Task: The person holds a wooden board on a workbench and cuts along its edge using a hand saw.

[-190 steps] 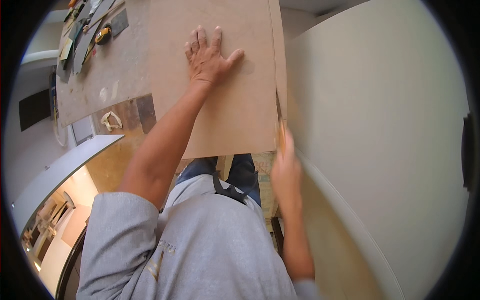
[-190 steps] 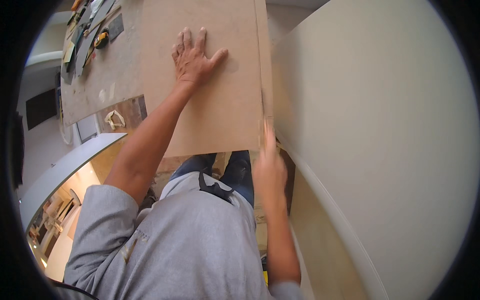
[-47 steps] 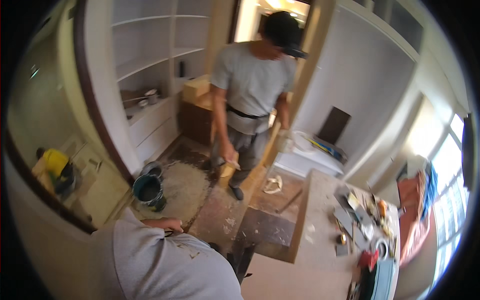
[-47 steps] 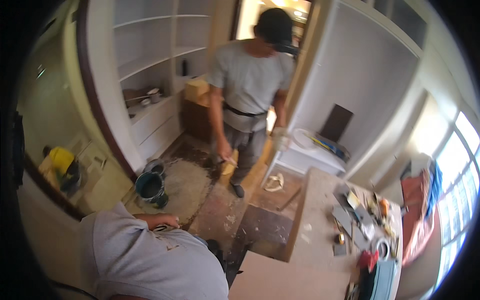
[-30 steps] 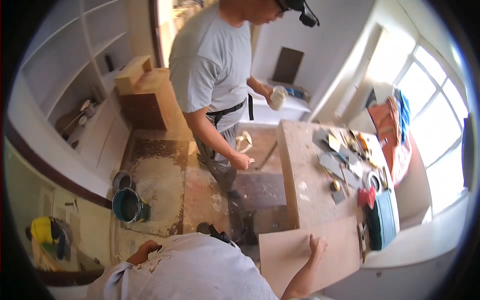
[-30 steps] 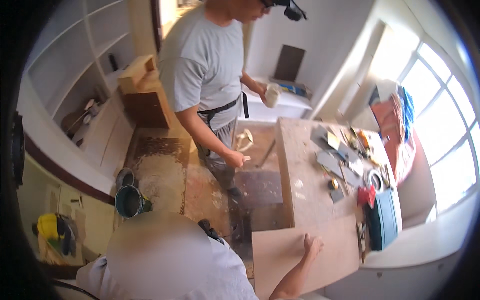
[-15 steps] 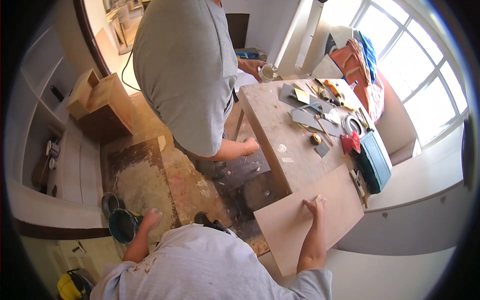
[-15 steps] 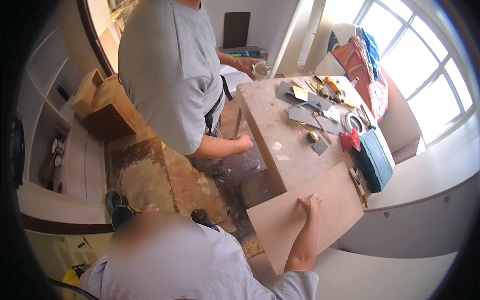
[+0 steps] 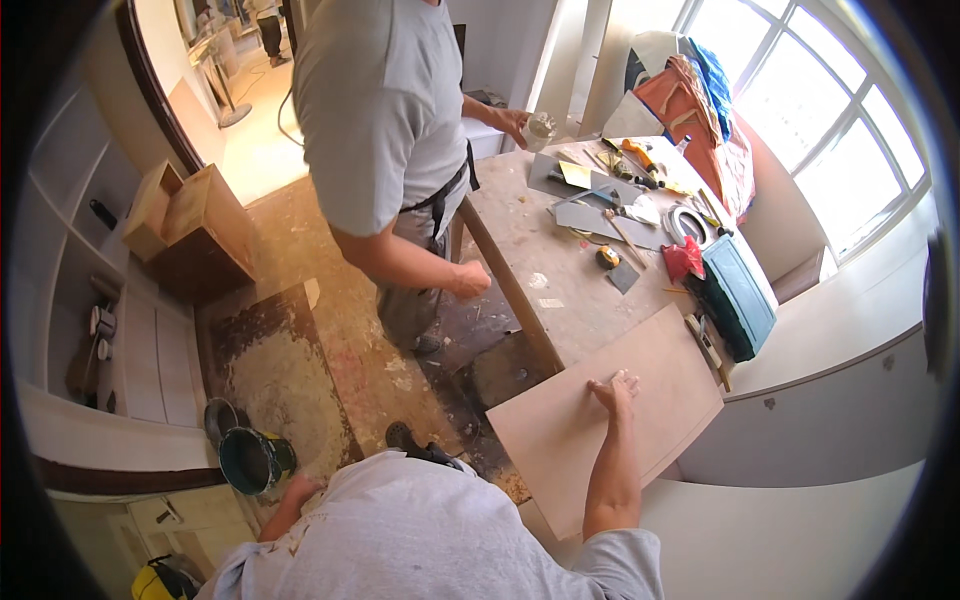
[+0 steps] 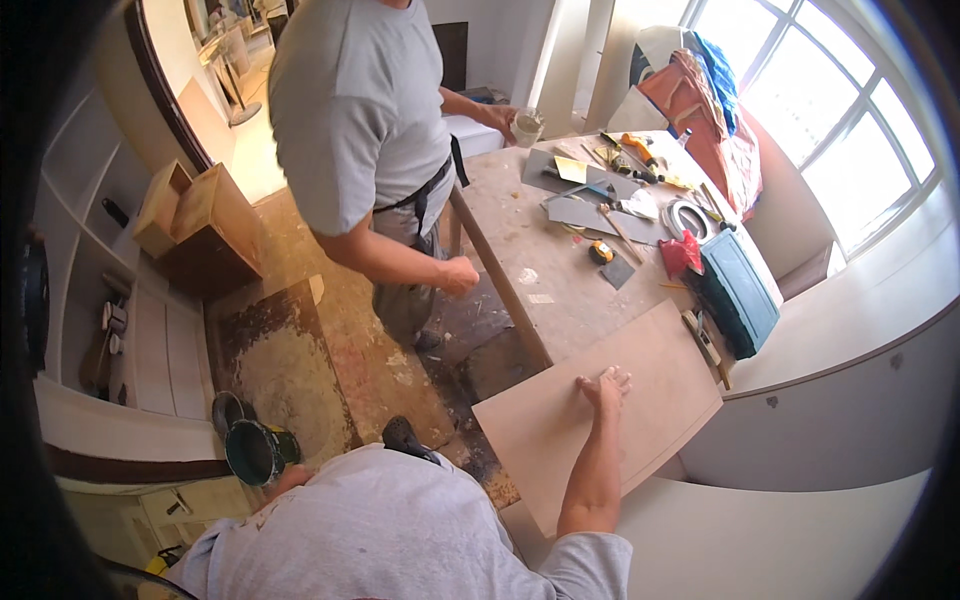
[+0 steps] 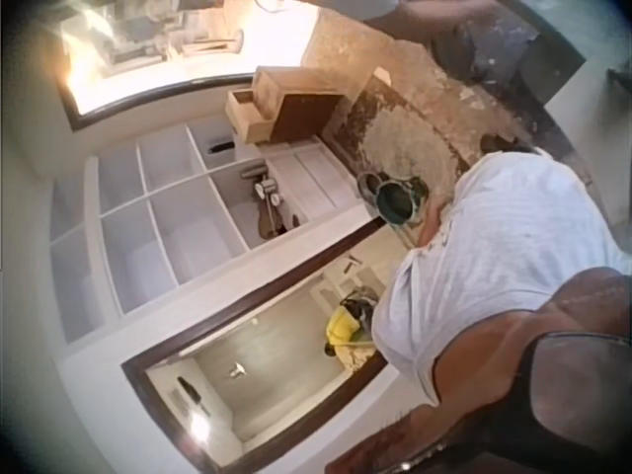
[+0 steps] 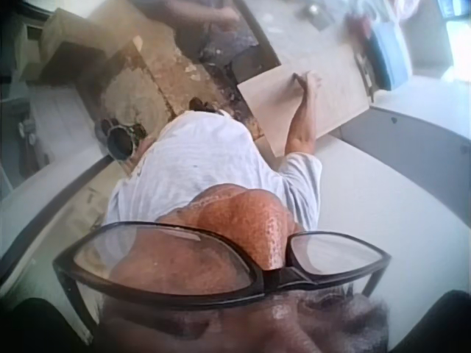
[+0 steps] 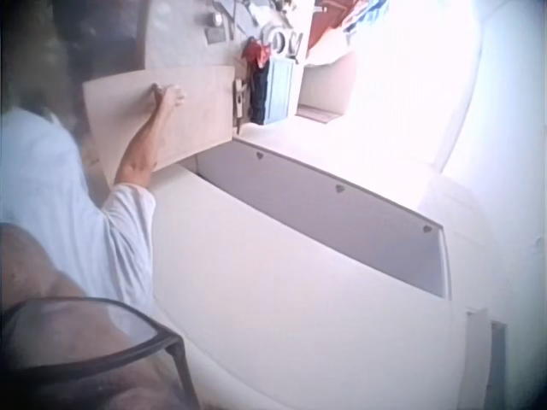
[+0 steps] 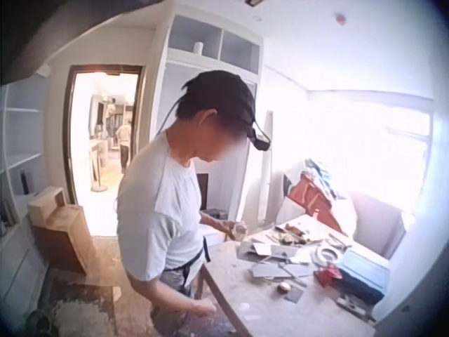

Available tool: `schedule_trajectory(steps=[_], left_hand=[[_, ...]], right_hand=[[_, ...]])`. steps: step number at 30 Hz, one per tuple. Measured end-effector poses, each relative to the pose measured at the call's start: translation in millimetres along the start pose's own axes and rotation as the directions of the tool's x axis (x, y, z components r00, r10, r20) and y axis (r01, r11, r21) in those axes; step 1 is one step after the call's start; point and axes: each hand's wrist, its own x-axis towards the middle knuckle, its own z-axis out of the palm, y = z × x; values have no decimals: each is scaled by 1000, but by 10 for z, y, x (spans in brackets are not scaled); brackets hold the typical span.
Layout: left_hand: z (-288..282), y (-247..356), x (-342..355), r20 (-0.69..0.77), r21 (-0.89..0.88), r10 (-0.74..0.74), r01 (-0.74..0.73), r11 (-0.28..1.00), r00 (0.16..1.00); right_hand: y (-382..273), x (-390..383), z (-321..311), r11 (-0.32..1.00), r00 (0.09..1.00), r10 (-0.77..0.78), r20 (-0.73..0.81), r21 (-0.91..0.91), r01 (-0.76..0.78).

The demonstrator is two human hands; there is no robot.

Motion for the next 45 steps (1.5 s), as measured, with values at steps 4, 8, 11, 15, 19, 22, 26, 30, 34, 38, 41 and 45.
schedule_trajectory(steps=[4,8,11,15,19,22,26,30,34,38,41,45], left_hand=[[171,-41,-208,-47,15,69,-68,998,997],[195,38,120,-111,-179,150,-168,969,982],[61,328,114,-67,-285,90,-105,953,994],[45,308,-68,-308,-261,28,-113,959,951],[-44,600,337,-186,-145,131,-159,977,974],[84,180,293,-160,-41,38,-45,998,986],[289,-80,334,-109,102,91,-80,992,990],[214,-223,556,-42,172,161,-152,973,986],[376,-272,463,-37,114,199,-194,974,979],[57,-443,310,-23,289,594,-563,774,804],[-112,-402,322,229,375,702,-726,576,675],[95,-190,197,-125,106,82,-69,992,989]], right_hand=[[-30,-57,-67,999,999,-45,15,11,45],[62,81,-14,999,999,-36,-14,-21,36],[-46,181,7,997,998,-64,-21,-39,63],[-266,362,222,981,982,-177,-60,-90,172],[1023,1244,739,961,942,-229,-243,-208,180],[504,1019,887,981,990,-90,-110,-180,69],[558,931,778,976,977,-141,-160,-186,110],[870,1105,909,981,971,-142,-190,-161,111],[335,660,483,999,995,-46,-88,13,47],[-85,166,43,999,1000,10,27,52,-12],[61,94,75,992,999,53,9,118,-53],[-82,-65,-74,984,997,73,15,160,-74]])
